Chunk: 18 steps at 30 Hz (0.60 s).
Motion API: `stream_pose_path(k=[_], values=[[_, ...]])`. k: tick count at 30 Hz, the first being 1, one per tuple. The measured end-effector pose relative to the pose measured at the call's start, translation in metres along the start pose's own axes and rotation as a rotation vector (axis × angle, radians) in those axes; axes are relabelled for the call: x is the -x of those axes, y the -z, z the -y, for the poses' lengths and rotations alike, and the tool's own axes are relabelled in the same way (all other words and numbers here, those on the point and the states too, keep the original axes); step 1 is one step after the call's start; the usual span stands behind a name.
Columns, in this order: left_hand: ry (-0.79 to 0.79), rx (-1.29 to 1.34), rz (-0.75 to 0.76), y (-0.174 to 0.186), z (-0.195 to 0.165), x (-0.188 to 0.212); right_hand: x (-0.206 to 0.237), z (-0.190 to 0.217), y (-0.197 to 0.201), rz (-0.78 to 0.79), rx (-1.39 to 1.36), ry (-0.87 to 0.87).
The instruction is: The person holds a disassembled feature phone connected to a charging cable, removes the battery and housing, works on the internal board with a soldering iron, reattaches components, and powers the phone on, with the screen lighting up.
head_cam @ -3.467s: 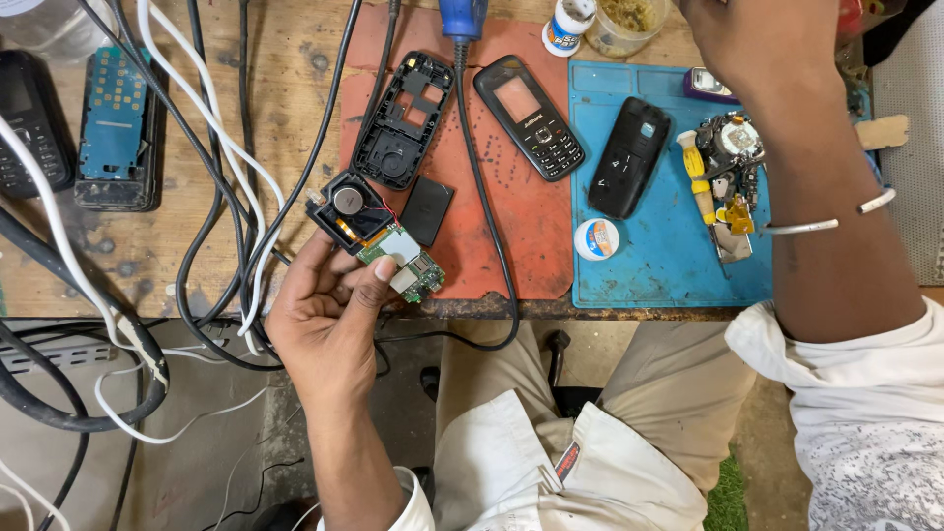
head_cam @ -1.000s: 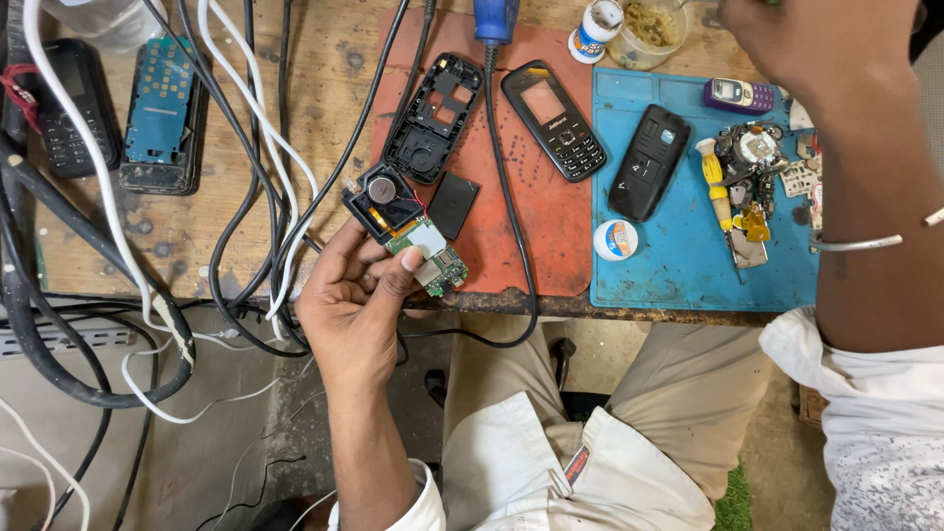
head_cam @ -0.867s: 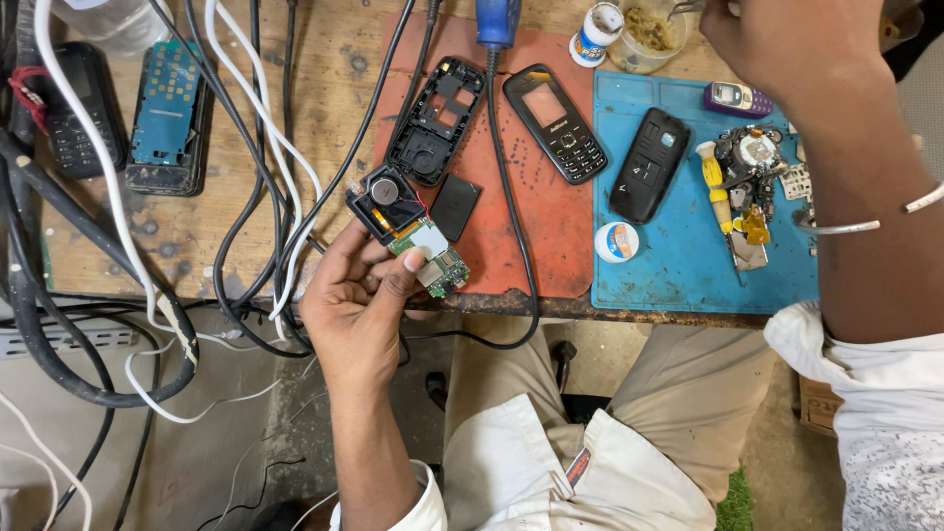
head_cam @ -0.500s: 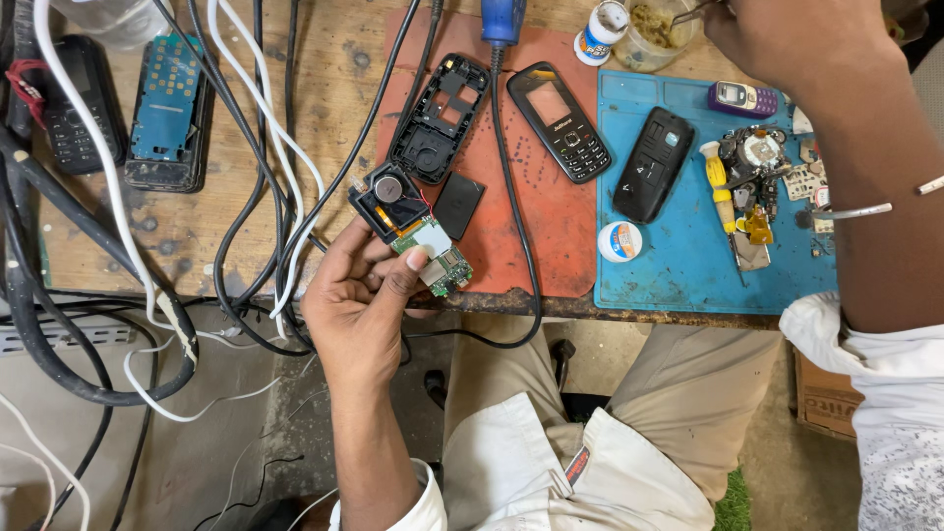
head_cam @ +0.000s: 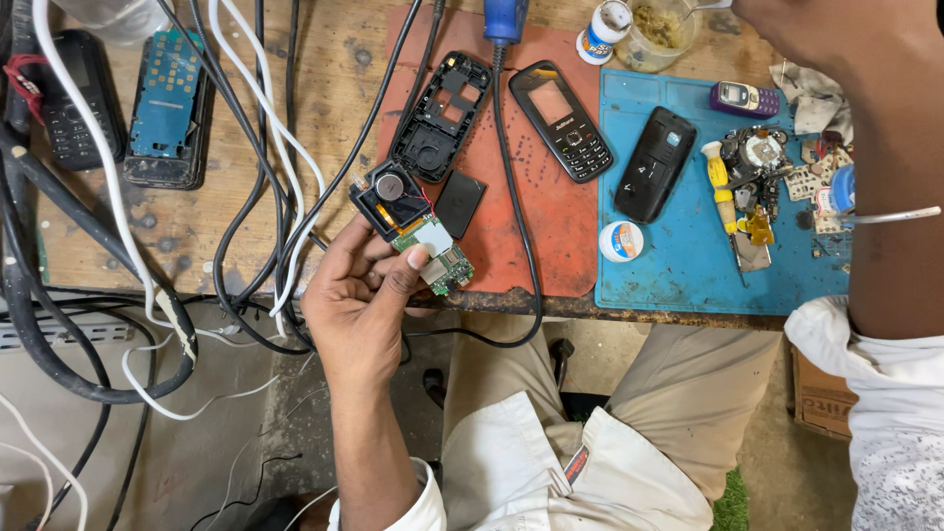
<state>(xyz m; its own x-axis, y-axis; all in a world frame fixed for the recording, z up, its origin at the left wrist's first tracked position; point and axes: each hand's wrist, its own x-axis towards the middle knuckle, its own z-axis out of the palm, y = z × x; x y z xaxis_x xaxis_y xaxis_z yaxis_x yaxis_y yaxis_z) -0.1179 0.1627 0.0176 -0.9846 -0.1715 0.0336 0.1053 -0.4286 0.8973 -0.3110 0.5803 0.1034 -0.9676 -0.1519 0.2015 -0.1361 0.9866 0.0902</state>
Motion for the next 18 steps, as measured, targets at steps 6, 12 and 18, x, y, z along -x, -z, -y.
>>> stream_pose_path(k=[6,12,18], values=[[0.050,-0.041,-0.030,0.000,-0.004,0.000,0.025,0.036,0.036,-0.020,-0.501,-0.075],[0.065,0.068,-0.039,-0.004,-0.012,0.001,0.121,0.097,0.067,-0.112,-0.812,0.127],[0.053,0.247,0.023,-0.014,-0.026,0.015,0.187,0.156,0.048,-0.286,-1.002,0.177]])
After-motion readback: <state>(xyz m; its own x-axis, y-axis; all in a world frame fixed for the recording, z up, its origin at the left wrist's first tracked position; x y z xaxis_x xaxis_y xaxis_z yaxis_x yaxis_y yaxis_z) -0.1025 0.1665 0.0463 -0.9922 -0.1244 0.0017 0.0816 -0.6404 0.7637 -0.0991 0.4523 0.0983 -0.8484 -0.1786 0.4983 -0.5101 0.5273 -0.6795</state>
